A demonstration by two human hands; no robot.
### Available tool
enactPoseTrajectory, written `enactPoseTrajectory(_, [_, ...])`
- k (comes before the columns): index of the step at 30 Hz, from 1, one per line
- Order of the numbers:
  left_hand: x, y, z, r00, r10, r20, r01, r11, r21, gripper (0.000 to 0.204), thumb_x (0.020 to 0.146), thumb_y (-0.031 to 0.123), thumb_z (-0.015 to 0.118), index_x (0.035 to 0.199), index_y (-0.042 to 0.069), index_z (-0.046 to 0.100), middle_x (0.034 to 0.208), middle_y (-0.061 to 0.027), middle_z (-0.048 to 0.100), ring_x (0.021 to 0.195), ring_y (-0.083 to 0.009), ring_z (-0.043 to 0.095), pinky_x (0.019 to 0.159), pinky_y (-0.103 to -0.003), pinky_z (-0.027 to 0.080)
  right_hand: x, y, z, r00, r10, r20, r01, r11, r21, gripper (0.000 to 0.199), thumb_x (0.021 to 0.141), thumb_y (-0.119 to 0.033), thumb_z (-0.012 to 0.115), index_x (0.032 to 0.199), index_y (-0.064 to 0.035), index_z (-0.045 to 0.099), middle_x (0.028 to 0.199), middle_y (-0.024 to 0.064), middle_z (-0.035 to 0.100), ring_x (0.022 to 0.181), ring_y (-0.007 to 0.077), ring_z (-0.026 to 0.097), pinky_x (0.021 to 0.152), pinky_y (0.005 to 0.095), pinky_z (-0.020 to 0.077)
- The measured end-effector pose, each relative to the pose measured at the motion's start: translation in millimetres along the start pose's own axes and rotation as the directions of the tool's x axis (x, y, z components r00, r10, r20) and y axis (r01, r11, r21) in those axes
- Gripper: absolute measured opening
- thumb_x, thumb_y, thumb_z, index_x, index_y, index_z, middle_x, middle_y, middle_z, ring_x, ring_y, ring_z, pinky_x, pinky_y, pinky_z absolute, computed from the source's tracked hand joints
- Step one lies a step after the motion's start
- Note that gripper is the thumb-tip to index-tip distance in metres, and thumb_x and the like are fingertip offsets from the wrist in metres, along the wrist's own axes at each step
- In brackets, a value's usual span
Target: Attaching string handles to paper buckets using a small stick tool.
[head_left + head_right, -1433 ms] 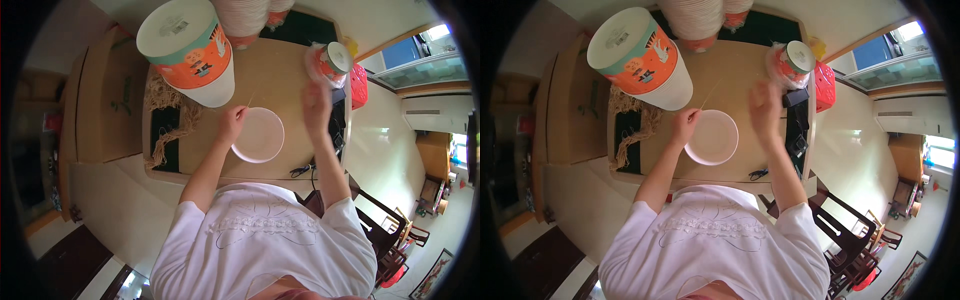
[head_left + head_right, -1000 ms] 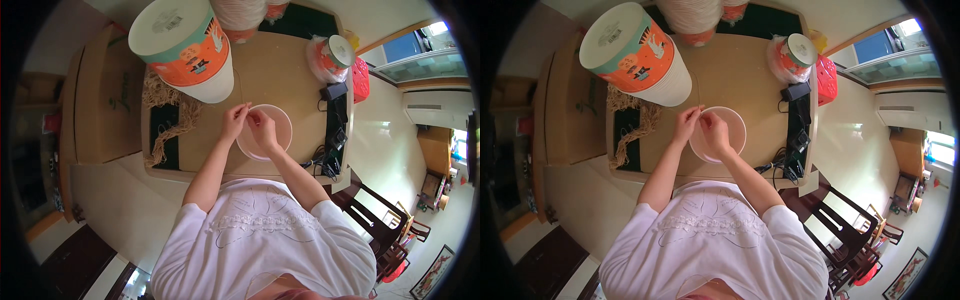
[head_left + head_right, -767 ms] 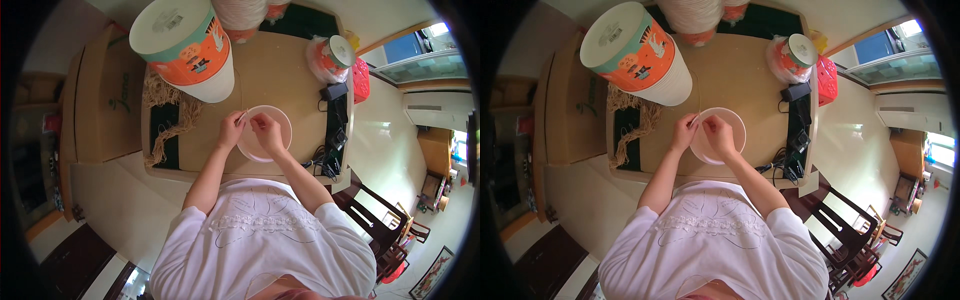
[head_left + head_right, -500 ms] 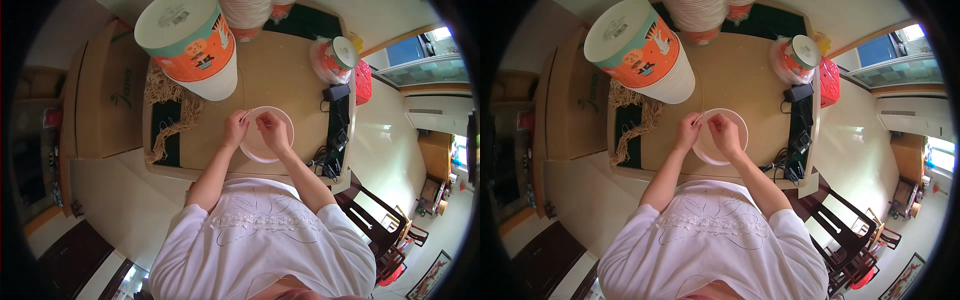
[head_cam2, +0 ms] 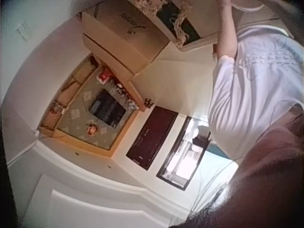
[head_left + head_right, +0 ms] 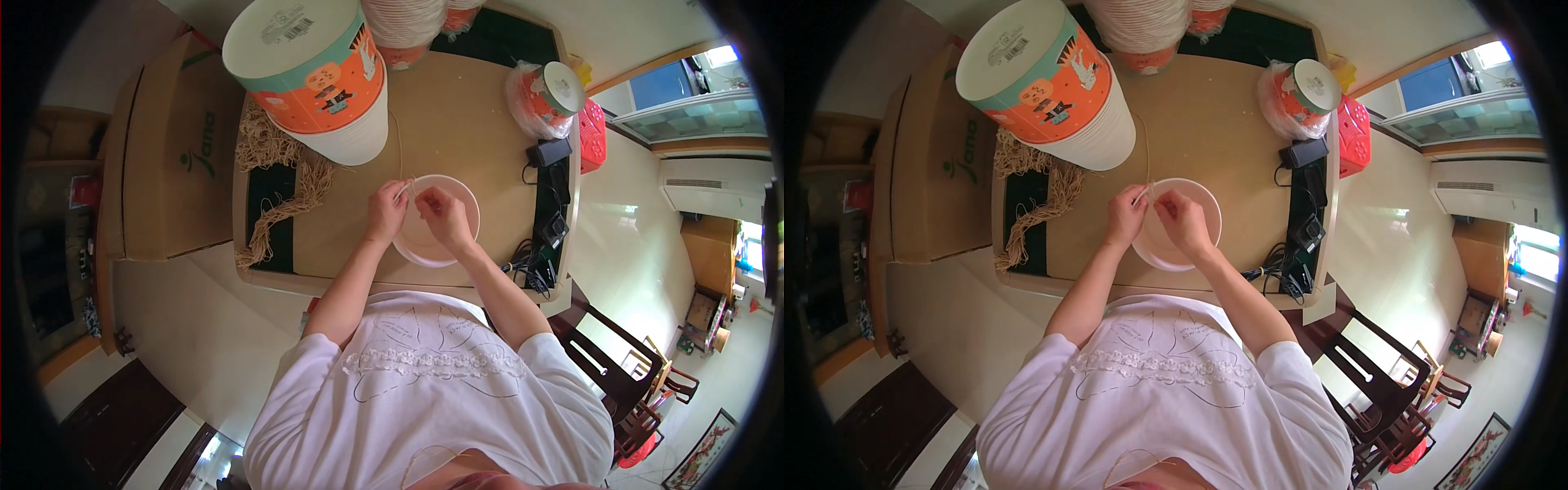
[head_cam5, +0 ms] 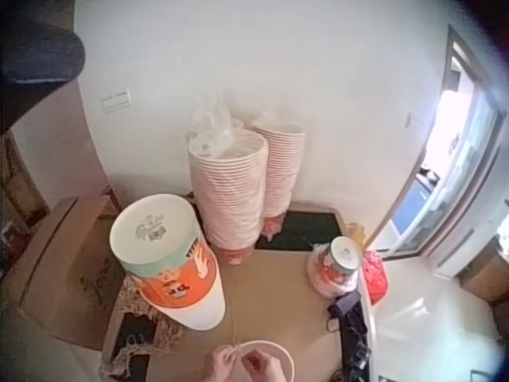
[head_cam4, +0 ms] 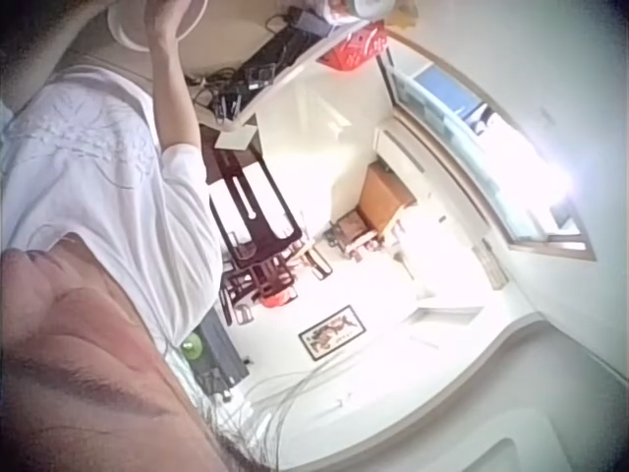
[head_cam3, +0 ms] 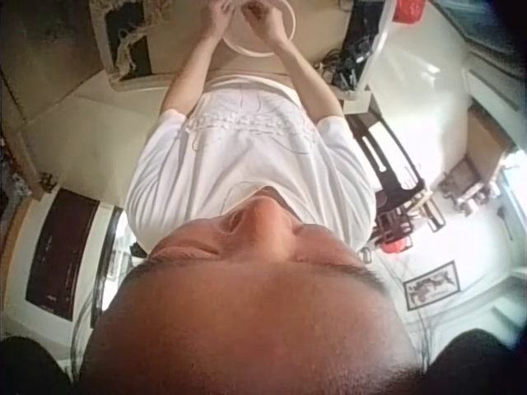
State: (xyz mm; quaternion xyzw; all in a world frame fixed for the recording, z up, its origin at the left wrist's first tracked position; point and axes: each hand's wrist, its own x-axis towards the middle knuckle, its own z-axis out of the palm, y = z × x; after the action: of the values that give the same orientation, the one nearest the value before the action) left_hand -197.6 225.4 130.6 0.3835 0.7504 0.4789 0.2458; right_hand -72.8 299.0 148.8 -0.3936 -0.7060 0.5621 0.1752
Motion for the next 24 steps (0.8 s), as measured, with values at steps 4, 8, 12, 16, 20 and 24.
enactPoseTrajectory(4, [0,-2,-1,1.0,0.026,-0.006,-0.026,1.0,0.016,0.023,0.082,0.002,0.058,0.104,0.002,0.066,0.096,-0.0153,0.066,0.087,-0.0284,0.066,0.075,-0.032,0.052,1,-10,-1,1.0,-0.022,0.005,0.021,1.0,0.013,0.012,0.083,-0.01,0.064,0.088,-0.0001,0.063,0.076,0.0153,0.066,0.067,0.0249,0.066,0.061,0.033,0.0519])
enactPoseTrajectory(8, [0,0,-1,0.999,0.033,0.002,-0.033,0.999,0.027,0.027,0.08,0.002,0.062,0.107,0.003,0.065,0.097,-0.0151,0.066,0.087,-0.0282,0.066,0.075,-0.033,0.052,5,-21,-10,0.991,-0.094,0.1,0.123,0.931,-0.343,0.012,0.083,-0.013,0.063,0.091,-0.0038,0.063,0.076,0.0165,0.064,0.066,0.0339,0.063,0.061,0.0399,0.0506])
enactPoseTrajectory(12, [-1,3,2,0.999,0.03,-0.01,-0.031,0.999,-0.032,0.032,0.076,0.002,0.063,0.108,0.004,0.063,0.102,-0.0134,0.065,0.094,-0.0307,0.063,0.082,-0.036,0.05,16,-38,-16,0.979,-0.2,-0.034,0.176,0.919,-0.352,0.011,0.081,-0.014,0.062,0.091,-0.0078,0.063,0.081,0.0129,0.062,0.076,0.0332,0.061,0.067,0.0415,0.0492])
enactPoseTrajectory(16, [-2,-2,5,0.999,0.035,-0.03,-0.034,0.999,0.017,0.029,0.077,0.004,0.064,0.105,0.006,0.064,0.101,-0.0135,0.064,0.094,-0.0314,0.061,0.08,-0.037,0.05,38,-47,-21,0.877,-0.48,-0.027,0.407,0.77,-0.491,0.008,0.079,-0.014,0.064,0.086,-0.0105,0.064,0.088,0.008,0.061,0.089,0.0296,0.058,0.073,0.0398,0.0472])
enactPoseTrajectory(20, [1,-4,4,0.996,0.081,-0.029,-0.075,0.984,0.161,0.02,0.079,0.004,0.063,0.099,0.005,0.066,0.092,-0.015,0.065,0.083,-0.0307,0.064,0.072,-0.036,0.05,56,-35,-30,0.899,-0.296,0.322,0.43,0.731,-0.53,0.004,0.077,-0.014,0.064,0.081,-0.013,0.065,0.089,0.0037,0.061,0.095,0.0257,0.056,0.076,0.0398,0.0449])
enactPoseTrajectory(24, [0,-5,2,0.995,0.093,0.019,-0.095,0.983,0.16,0.016,0.082,0.004,0.059,0.095,0.004,0.066,0.088,-0.0165,0.064,0.08,-0.0334,0.063,0.07,-0.038,0.05,63,-38,-38,0.874,-0.287,0.393,0.455,0.768,-0.451,0.002,0.078,-0.014,0.063,0.079,-0.0133,0.065,0.087,0.0027,0.06,0.093,0.0244,0.056,0.077,0.0418,0.0438])
